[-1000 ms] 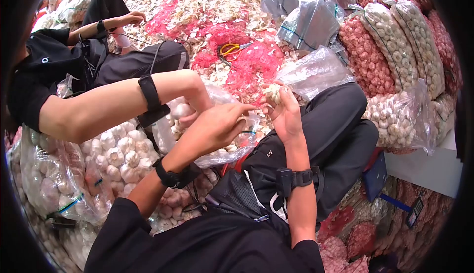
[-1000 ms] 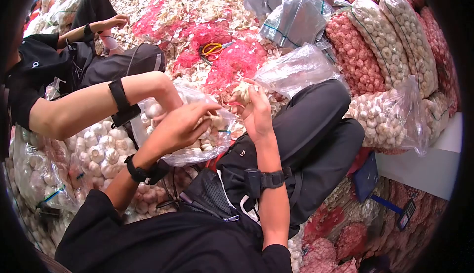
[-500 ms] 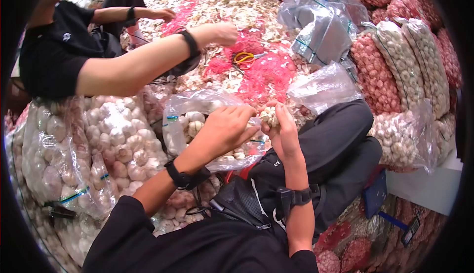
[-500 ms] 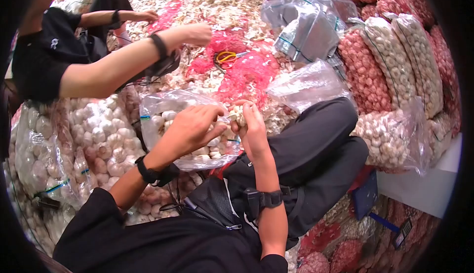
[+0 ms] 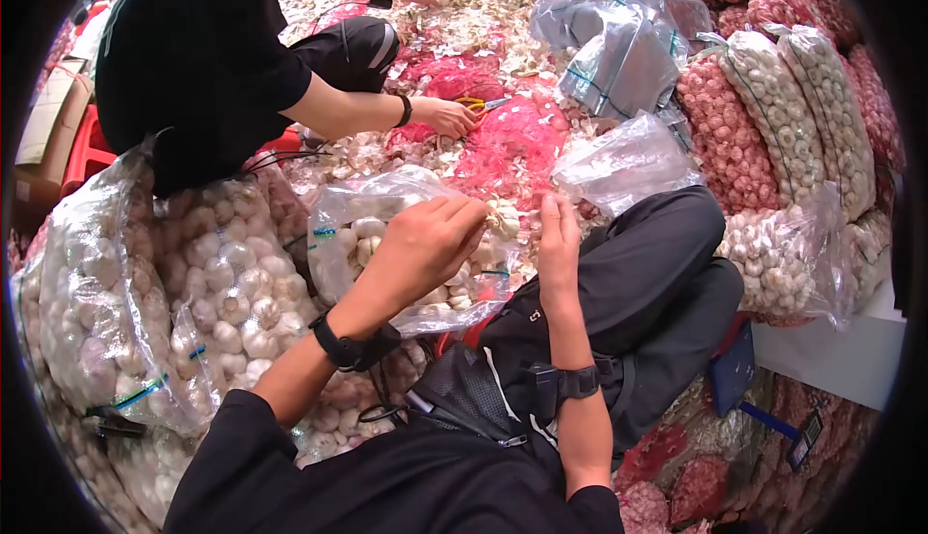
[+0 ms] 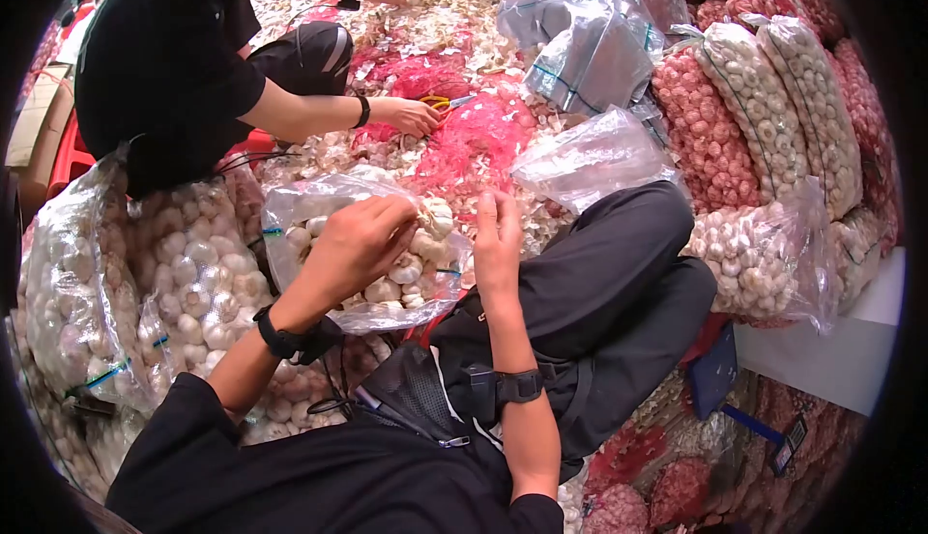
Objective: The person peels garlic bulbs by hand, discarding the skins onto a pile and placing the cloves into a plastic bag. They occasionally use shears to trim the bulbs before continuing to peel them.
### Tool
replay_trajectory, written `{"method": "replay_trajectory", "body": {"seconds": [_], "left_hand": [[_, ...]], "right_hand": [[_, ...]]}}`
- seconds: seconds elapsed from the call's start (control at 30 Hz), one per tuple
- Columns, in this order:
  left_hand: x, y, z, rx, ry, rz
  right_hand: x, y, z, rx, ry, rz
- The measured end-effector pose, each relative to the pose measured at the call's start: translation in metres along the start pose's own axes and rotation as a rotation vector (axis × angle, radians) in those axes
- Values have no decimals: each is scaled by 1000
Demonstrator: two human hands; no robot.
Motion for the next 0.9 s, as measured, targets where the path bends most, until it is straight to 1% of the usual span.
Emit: {"method": "replay_trajectory", "body": {"seconds": [0.03,0.07,0.1,0.13,0.17,0.2,0.27,0.3,0.33,0.37,0.43,0.5,0.53,0.57,0.6,0.63,0.67,0.7,0.73,0.8,0.83,0.87,0.9], "left_hand": [[0,0,0,8,33,13],[-1,0,0,18,66,25],[-2,0,-1,69,85,14],[-2,0,0,72,83,16],[-3,-1,0,62,124,28],[-3,0,-1,49,167,42],[-5,1,-3,26,181,49],[-6,2,-4,3,195,56],[-5,2,-5,3,196,53],[-4,1,-3,32,220,78],[-3,0,1,63,245,105],[1,-2,2,35,46,-9],[-1,-1,0,33,46,-9],[6,-1,-2,46,-187,-214],[12,-5,0,59,-421,-421],[23,-8,4,81,-459,-502],[26,-8,5,80,-458,-503],[28,-8,5,77,-492,-513],[29,-8,6,76,-527,-523],[26,-8,5,53,-488,-506],[25,-7,4,27,-448,-489],[25,-6,4,29,-447,-487],[21,-4,2,-2,-370,-367]], "right_hand": [[10,-8,5,130,191,190],[17,-11,5,124,189,196],[22,-15,18,338,351,260],[26,-21,29,555,515,319],[24,-22,27,581,459,282],[23,-23,31,581,459,280],[21,-25,38,475,600,310],[21,-25,38,478,599,310],[24,-24,38,484,558,264],[26,-26,38,490,518,222],[30,-27,36,505,537,216],[30,-26,35,521,554,207],[32,-23,33,530,575,122],[35,-22,31,541,595,39],[41,-24,32,544,594,41],[52,-27,31,523,595,-18],[60,-28,30,501,596,-79],[60,-25,32,504,522,-155],[59,-26,33,503,522,-154],[60,-29,35,414,582,-147],[63,-30,36,313,573,-93],[62,-28,31,310,573,-95],[50,-26,30,410,634,92]]}}
Point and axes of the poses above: each hand's wrist, its own y-axis towards the middle knuckle, its own z-axis out of the palm, x = y × z, the point moved 5 cm from there along y, towards the middle knuckle, and after that the axes turned 9 degrees about -y, right-handed, at the moved point
